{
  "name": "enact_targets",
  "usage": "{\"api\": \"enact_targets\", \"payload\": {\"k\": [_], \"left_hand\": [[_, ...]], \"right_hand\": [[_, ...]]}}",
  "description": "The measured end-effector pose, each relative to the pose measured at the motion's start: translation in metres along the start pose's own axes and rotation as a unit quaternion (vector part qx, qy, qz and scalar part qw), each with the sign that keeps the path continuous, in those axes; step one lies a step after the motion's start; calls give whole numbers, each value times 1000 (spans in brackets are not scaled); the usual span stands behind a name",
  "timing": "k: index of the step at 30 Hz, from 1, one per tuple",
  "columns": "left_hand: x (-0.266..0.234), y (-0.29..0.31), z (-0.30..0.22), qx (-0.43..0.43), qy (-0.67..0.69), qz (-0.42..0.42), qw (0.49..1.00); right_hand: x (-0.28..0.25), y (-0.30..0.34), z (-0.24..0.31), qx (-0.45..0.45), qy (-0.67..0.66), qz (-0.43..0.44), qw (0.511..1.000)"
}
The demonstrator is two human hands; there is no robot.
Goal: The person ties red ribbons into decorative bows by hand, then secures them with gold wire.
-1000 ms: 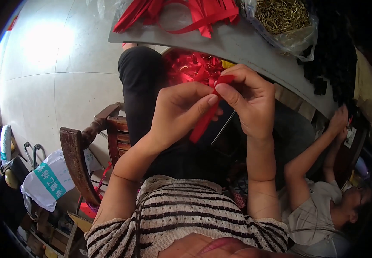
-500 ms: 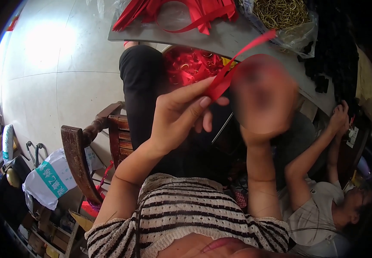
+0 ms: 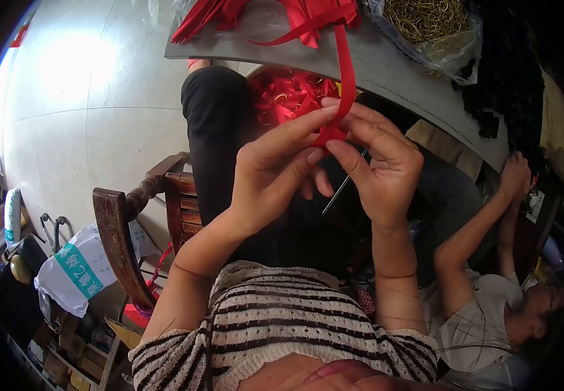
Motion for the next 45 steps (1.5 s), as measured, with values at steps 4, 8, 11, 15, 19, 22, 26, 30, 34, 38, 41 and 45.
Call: {"api": "enact_targets", "payload": {"k": [4, 8, 11, 15, 19, 22, 26, 30, 34, 38, 41, 45], "left_hand": [[5, -1, -5, -1, -21, -4, 1000], [-14, -3, -1, 102, -261, -82, 957], [-16, -2, -4, 13, -84, -11, 996], [-10, -2, 2, 49, 83, 45, 994], [-16, -2, -5, -5, -22, 28, 999], [-12, -2, -6, 31, -79, -3, 996], [-18, 1, -3, -46, -66, 36, 996], [-21, 1, -1, -18, -94, 56, 994], [-20, -1, -5, -27, -165, 39, 985], [-19, -4, -1, 39, -217, 32, 975], [-21, -3, -1, 32, -175, 50, 983], [-22, 0, 1, -70, 24, 103, 992]], "right_hand": [[1, 4, -7, 88, -258, 24, 962], [-10, -4, 8, -105, 157, 78, 979], [-4, 8, 27, -168, 352, 66, 918], [-8, 18, 13, -142, 380, 14, 914], [-7, 13, 14, -73, 163, 28, 984], [-7, 9, 6, -78, 190, 22, 978], [-7, 11, 7, -54, 110, 32, 992], [-5, 10, 7, -14, -48, 102, 993], [-2, 12, 7, 6, -19, 79, 997], [-4, 13, 6, 9, 8, 69, 998], [-9, 8, 9, 17, -65, 83, 994], [-26, -5, 19, -15, -63, 195, 979]]}}
Point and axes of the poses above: each hand's wrist, its own y-axis away from the middle knuckle, its own x-axis out of the palm, z = x × y, the point moved 2 cm from there along -y, towards the middle knuckle, and after that the axes turned 13 degrees about z, right-handed, at the moved point
